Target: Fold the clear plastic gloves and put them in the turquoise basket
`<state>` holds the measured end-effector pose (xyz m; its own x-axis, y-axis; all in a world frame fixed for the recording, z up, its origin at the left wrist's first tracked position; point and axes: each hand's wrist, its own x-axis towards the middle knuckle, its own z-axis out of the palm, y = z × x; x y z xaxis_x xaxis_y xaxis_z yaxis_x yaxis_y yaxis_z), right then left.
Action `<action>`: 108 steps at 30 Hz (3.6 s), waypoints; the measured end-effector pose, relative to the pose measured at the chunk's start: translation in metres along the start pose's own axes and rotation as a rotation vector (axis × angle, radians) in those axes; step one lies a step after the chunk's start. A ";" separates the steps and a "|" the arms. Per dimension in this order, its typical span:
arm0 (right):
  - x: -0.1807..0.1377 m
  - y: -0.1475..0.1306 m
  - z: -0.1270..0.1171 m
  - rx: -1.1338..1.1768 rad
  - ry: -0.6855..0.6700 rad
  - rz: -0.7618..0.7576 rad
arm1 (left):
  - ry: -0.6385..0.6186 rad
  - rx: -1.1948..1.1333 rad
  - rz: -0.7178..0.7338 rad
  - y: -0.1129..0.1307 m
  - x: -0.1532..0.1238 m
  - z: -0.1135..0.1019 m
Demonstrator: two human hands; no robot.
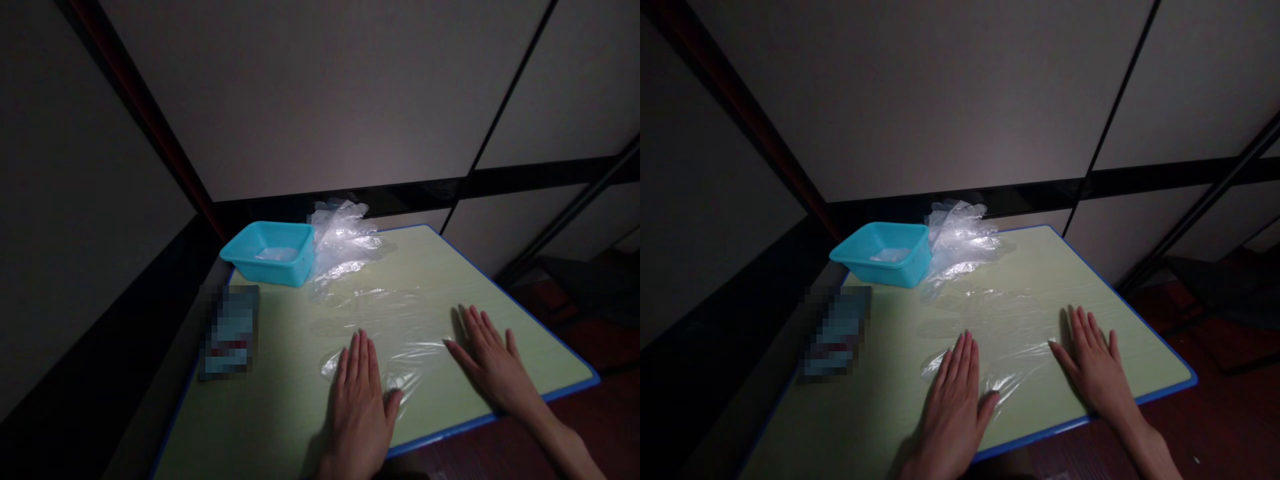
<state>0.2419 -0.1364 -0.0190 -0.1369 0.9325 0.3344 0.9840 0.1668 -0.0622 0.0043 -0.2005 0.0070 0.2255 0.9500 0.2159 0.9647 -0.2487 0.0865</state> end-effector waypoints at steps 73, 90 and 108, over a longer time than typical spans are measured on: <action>0.001 -0.060 -0.022 0.165 -0.147 -0.638 | -0.135 -0.078 0.398 -0.025 0.034 -0.009; -0.015 -0.011 -0.016 0.065 -0.069 -0.330 | -0.163 -0.143 0.375 -0.028 0.036 -0.024; -0.019 -0.051 -0.023 0.138 -0.093 -0.619 | -0.228 -0.087 0.324 -0.064 0.004 -0.026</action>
<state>0.1968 -0.1696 -0.0003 -0.6906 0.6730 0.2647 0.6967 0.7173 -0.0059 -0.0604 -0.1859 0.0276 0.5498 0.8349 0.0248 0.8259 -0.5478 0.1339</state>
